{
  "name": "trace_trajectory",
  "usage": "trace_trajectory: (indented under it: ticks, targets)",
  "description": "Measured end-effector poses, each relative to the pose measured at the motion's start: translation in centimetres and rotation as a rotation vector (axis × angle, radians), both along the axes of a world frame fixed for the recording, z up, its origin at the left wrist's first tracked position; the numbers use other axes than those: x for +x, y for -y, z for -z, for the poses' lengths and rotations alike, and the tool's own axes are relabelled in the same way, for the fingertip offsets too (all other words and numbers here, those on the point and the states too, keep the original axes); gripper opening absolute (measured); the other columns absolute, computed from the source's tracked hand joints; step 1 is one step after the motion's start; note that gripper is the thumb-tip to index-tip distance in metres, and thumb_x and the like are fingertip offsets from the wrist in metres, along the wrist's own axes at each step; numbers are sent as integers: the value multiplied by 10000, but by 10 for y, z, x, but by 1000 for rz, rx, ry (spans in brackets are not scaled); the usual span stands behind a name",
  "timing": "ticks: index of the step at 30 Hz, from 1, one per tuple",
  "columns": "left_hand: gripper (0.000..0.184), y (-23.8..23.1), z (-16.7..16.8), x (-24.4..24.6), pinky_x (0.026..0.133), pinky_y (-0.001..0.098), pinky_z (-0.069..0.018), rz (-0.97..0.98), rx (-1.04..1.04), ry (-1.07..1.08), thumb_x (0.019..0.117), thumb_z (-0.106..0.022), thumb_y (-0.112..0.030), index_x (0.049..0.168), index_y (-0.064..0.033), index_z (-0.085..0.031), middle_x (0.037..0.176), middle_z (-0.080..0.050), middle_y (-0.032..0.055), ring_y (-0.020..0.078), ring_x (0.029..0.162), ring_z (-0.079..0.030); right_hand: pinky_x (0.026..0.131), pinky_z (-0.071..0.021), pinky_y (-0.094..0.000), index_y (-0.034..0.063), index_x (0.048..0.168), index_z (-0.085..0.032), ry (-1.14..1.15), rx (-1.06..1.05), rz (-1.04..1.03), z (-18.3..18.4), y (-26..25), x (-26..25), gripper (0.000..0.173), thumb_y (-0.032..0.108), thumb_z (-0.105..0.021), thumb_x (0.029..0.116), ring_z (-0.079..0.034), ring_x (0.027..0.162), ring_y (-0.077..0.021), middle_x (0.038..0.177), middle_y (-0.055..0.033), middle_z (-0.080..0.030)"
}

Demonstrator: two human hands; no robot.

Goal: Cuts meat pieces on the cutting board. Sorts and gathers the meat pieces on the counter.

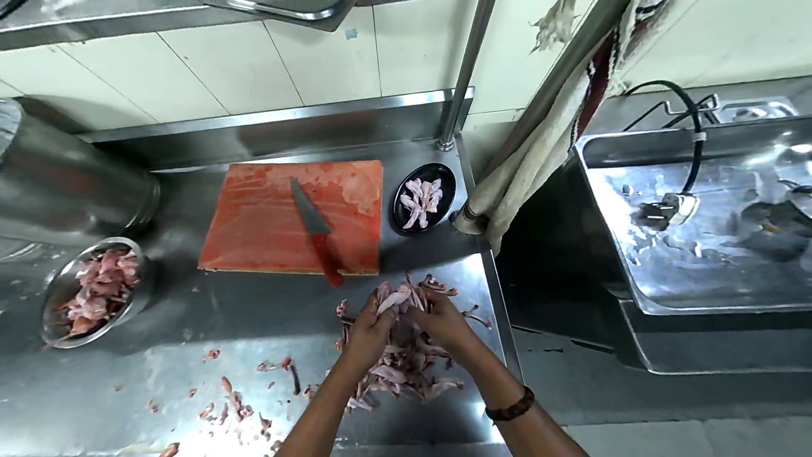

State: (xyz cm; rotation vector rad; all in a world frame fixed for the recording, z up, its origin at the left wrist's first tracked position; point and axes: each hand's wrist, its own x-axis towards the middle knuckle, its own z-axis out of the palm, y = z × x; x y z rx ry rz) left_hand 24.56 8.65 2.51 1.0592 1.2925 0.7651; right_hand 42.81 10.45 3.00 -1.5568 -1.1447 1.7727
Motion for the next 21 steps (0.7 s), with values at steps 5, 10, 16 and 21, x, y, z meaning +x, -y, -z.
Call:
trace_trajectory:
  ticks: [5,10,16,21]
  targets:
    - [449,-1,4,1,834,319,-580,-114,21,21,1043,-503,-190,1437,22,-460,1103,-698,106,145,917,-687,666,-552,-317,27,1148,-669,-71,10,71,13,18,4,314,252,-681,930,-636,730,-117,883,-42,-675]
    - [401,-11,11,-3,789,312,-563,-202,-26,72,1058,-471,-176,1412,12,-456,1044,-725,113,159,859,-685,923,-554,-554,120,1398,-623,546,25,-183,17,32,28,529,437,-648,975,-709,989,-305,1090,-138,-735]
    - [366,-50,3,25,749,301,-580,-94,-129,69,1085,-456,-173,1401,8,-485,1016,-707,89,137,832,-684,681,-572,-361,25,1123,-684,127,50,255,15,16,40,287,241,-678,935,-662,753,-153,900,-71,-692]
    - [461,-127,-9,57,786,410,-573,36,-90,-40,1091,-486,-351,1478,-100,-484,1004,-684,126,212,839,-663,576,-536,-358,-3,1227,-618,-30,90,468,-2,-79,38,298,202,-639,1012,-602,630,-175,828,-108,-654]
